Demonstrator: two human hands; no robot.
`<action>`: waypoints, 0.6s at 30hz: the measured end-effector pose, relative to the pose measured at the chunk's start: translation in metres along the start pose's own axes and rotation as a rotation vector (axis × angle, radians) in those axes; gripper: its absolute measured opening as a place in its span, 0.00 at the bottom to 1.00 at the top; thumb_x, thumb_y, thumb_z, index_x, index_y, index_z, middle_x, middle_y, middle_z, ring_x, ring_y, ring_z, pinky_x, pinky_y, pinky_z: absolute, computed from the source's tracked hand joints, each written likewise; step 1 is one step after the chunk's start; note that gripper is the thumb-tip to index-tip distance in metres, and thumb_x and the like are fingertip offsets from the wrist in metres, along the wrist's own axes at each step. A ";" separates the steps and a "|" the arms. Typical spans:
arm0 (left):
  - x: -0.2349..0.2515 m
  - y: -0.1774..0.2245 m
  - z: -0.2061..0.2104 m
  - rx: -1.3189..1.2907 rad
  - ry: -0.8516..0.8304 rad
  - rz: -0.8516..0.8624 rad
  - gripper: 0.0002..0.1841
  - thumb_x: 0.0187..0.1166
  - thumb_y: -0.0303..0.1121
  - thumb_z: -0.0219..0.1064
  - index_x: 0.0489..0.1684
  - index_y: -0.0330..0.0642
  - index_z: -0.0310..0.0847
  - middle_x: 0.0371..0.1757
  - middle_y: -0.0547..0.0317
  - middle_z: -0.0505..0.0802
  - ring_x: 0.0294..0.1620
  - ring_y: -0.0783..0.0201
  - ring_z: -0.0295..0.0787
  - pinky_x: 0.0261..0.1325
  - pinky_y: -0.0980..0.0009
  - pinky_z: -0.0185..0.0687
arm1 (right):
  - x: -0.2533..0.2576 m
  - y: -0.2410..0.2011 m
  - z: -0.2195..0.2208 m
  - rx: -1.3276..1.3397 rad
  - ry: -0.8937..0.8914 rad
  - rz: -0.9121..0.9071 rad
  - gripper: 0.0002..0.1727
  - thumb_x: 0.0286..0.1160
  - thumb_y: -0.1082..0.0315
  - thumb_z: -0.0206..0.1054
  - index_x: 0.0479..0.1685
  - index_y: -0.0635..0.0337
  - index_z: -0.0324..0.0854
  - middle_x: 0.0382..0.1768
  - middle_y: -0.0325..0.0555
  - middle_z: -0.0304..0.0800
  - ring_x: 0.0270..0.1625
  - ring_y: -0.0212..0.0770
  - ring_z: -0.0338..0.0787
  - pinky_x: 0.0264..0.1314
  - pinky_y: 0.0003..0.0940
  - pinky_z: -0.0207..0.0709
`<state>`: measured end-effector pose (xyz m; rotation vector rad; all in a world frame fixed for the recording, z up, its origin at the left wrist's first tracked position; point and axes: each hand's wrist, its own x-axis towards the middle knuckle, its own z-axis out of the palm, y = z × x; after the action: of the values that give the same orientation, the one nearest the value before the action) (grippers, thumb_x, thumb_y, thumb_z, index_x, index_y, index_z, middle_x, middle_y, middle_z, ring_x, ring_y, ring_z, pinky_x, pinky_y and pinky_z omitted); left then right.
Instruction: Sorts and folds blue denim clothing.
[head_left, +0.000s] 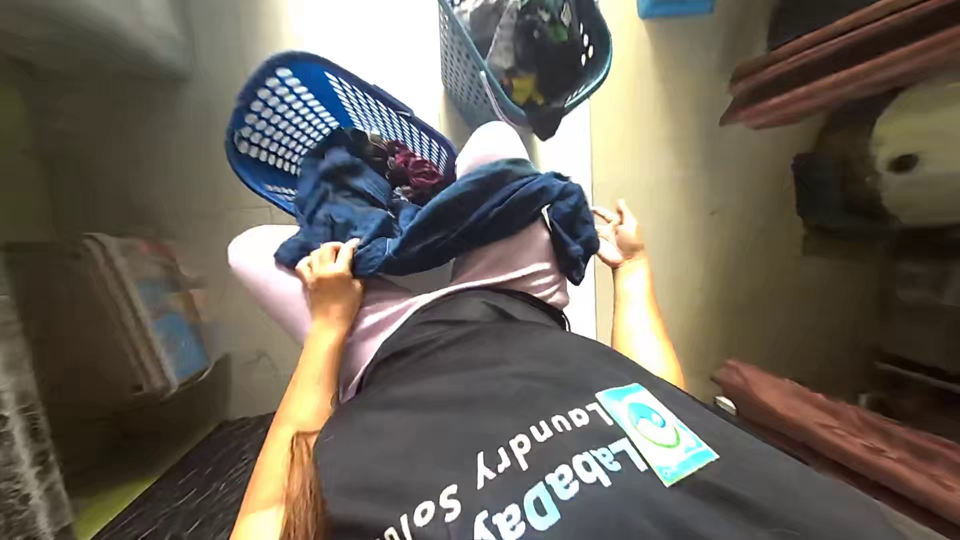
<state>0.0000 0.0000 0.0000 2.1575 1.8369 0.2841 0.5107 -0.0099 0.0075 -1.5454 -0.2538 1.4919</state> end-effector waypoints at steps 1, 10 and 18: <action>0.000 -0.002 0.011 0.022 -0.091 -0.019 0.23 0.70 0.21 0.69 0.68 0.38 0.84 0.65 0.32 0.87 0.69 0.30 0.81 0.76 0.30 0.64 | 0.000 0.009 -0.002 -0.028 -0.071 0.028 0.39 0.90 0.37 0.32 0.88 0.54 0.59 0.67 0.52 0.86 0.67 0.46 0.87 0.70 0.47 0.81; 0.066 0.061 -0.016 -0.174 -0.473 -0.066 0.41 0.72 0.40 0.78 0.83 0.27 0.66 0.77 0.20 0.75 0.80 0.22 0.68 0.77 0.21 0.57 | -0.029 -0.013 -0.014 -0.414 -0.468 0.008 0.66 0.45 0.63 0.87 0.95 0.47 0.48 0.78 0.52 0.77 0.68 0.44 0.87 0.66 0.42 0.87; 0.087 0.212 0.007 -0.459 -0.472 0.860 0.35 0.65 0.39 0.83 0.76 0.42 0.79 0.79 0.42 0.82 0.85 0.42 0.71 0.88 0.37 0.57 | -0.047 -0.029 0.007 -0.297 -0.532 -0.140 0.43 0.60 0.81 0.65 0.87 0.59 0.62 0.69 0.49 0.85 0.60 0.38 0.91 0.62 0.38 0.88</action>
<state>0.2132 0.0545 0.0628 2.2683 0.4716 0.2933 0.5062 -0.0240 0.0610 -1.2887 -0.9075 1.7879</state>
